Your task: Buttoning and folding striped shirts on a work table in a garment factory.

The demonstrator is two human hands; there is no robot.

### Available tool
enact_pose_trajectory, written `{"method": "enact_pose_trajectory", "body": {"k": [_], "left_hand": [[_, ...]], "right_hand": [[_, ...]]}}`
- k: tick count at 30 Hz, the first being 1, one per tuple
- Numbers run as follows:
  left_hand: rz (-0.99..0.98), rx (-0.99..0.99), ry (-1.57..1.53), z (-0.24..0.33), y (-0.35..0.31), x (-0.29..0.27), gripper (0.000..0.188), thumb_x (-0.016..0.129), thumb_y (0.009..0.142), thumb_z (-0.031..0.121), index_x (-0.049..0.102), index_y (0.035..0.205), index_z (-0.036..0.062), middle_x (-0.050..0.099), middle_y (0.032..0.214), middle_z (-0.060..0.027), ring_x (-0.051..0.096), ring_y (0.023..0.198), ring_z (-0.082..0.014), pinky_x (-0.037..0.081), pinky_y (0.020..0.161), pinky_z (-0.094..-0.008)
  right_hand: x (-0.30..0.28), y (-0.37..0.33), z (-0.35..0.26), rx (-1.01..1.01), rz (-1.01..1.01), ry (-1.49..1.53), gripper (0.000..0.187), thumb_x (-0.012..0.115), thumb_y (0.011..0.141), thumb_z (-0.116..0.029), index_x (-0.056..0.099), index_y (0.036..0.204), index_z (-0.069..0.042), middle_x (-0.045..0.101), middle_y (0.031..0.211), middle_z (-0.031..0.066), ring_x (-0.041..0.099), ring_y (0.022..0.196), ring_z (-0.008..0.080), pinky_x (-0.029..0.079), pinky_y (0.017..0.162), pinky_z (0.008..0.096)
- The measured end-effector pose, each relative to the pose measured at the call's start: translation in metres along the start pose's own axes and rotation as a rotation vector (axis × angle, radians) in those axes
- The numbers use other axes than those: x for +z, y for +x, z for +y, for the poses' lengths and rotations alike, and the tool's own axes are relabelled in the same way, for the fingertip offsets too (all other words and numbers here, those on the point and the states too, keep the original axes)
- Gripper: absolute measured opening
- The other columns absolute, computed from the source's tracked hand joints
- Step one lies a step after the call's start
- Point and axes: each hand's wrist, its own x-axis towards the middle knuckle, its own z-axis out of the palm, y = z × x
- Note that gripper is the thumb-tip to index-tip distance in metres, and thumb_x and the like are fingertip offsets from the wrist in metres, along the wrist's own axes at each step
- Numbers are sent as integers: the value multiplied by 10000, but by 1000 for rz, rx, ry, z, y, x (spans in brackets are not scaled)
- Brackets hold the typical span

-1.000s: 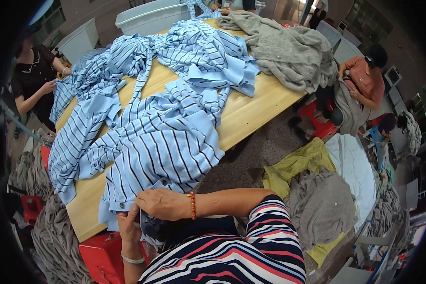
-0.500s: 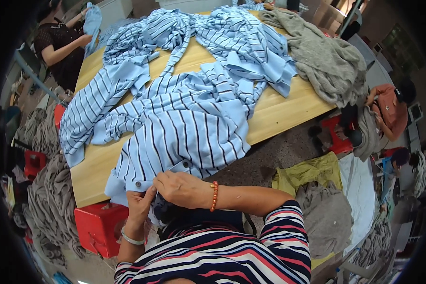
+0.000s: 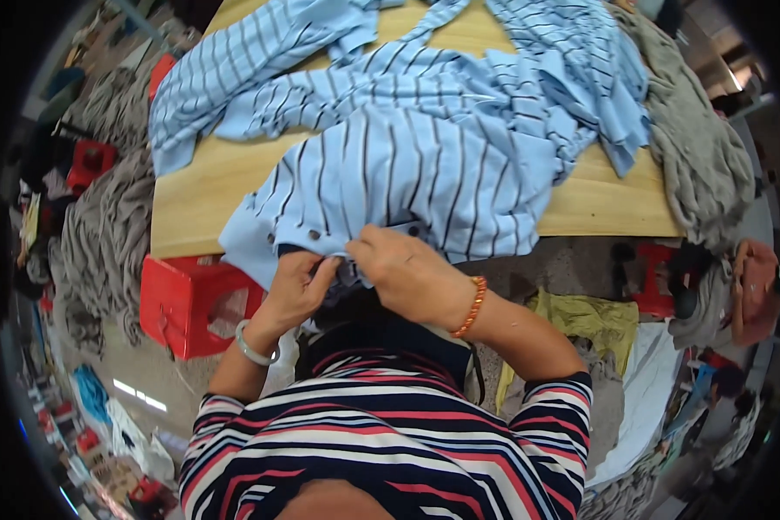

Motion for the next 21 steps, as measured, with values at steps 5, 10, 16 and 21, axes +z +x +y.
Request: {"method": "enact_pose_trajectory", "body": {"k": [5,10,16,21], "left_hand": [[-40,-36,-23,3,7,-5,210,607,887,129,607,741,-22,515,579,-187,489,468,-291,376,467,-364],[-38,-14,34,-5,6,-10,163,623,874,122,631,803,-24,530,608,-198,497,485,-284,397,482,-338],[-155,-227,-297,2,-17,-40,148,649,892,136,656,908,-10,607,725,27,507,654,-51,421,583,-227],[-72,-155,-299,9,-37,-37,101,622,898,71,638,945,-17,597,791,20,509,725,-42,404,641,-187]], "right_hand": [[0,5,9,-38,36,11,294,560,742,72,601,1031,36,555,896,161,586,789,335,479,682,392],[1,9,12,-106,77,30,223,621,763,43,624,984,13,576,847,130,590,711,297,473,613,372],[-2,6,18,141,110,262,85,711,810,-55,636,815,-15,566,731,83,552,553,193,420,511,290],[6,16,-5,24,213,110,142,702,789,-30,638,915,-26,600,855,87,591,646,245,468,557,308]]}}
